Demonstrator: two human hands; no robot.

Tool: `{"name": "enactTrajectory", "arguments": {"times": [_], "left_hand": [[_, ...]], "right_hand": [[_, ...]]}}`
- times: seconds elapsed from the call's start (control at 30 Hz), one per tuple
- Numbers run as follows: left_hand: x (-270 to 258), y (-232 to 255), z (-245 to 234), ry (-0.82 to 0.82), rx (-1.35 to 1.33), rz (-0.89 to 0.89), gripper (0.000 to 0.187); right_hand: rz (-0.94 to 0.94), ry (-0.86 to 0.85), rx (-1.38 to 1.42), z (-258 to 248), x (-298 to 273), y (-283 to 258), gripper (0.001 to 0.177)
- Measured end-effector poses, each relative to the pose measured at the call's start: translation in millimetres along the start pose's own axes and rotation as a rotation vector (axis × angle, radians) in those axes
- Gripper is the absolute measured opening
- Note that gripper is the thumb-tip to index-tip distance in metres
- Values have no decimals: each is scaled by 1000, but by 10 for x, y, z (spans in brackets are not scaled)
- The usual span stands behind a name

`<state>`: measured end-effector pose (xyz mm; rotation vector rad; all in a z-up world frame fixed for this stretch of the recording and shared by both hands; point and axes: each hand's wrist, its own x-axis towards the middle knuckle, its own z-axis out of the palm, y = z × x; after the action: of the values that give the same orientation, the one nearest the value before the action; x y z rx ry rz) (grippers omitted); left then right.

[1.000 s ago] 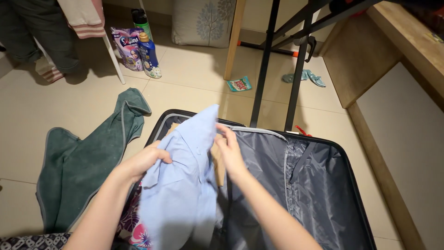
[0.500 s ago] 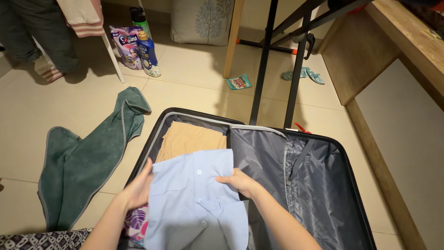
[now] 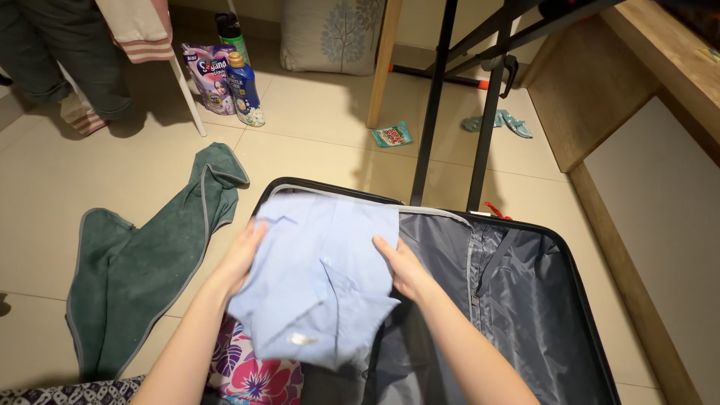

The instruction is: The person opens a silver suitcase and places several folded clothes inside, including a floral garment, beige shorts, a light blue shirt, an orange shirt, and a red shirt. The suitcase remains open at the end of the clip.

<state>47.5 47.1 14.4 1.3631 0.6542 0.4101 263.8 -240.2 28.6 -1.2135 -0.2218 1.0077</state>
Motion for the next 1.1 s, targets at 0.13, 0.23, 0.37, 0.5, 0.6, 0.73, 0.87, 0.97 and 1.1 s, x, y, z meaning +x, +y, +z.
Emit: {"name": "enactTrajectory", "arguments": {"times": [0.13, 0.23, 0.37, 0.5, 0.6, 0.73, 0.87, 0.97, 1.1], "left_hand": [[385, -339, -102, 313, 295, 168, 66], [350, -957, -173, 374, 502, 80, 63], [147, -1672, -347, 338, 790, -9, 72], [69, -1835, -303, 234, 934, -190, 81], [-25, -1727, -262, 106, 1044, -301, 80], [-175, -1614, -177, -6, 1199, -419, 74], [-325, -1602, -1, -37, 1455, -446, 67], [-402, -1517, 119, 3, 1566, -427, 62], [-527, -1303, 266, 162, 1658, -203, 69]], "right_hand": [[191, 287, -380, -208, 307, 220, 101], [308, 161, -540, -361, 284, 622, 102], [420, 61, -621, -434, 189, 989, 100], [527, 75, -662, -277, 46, 1172, 108], [584, 25, -588, -126, -90, 1288, 109], [439, -2, -455, 47, -86, 1354, 106], [239, -67, -434, 134, 74, 1217, 100], [311, 103, -713, 186, 108, 1141, 96], [251, 285, -1256, 183, 78, 1159, 96]]}}
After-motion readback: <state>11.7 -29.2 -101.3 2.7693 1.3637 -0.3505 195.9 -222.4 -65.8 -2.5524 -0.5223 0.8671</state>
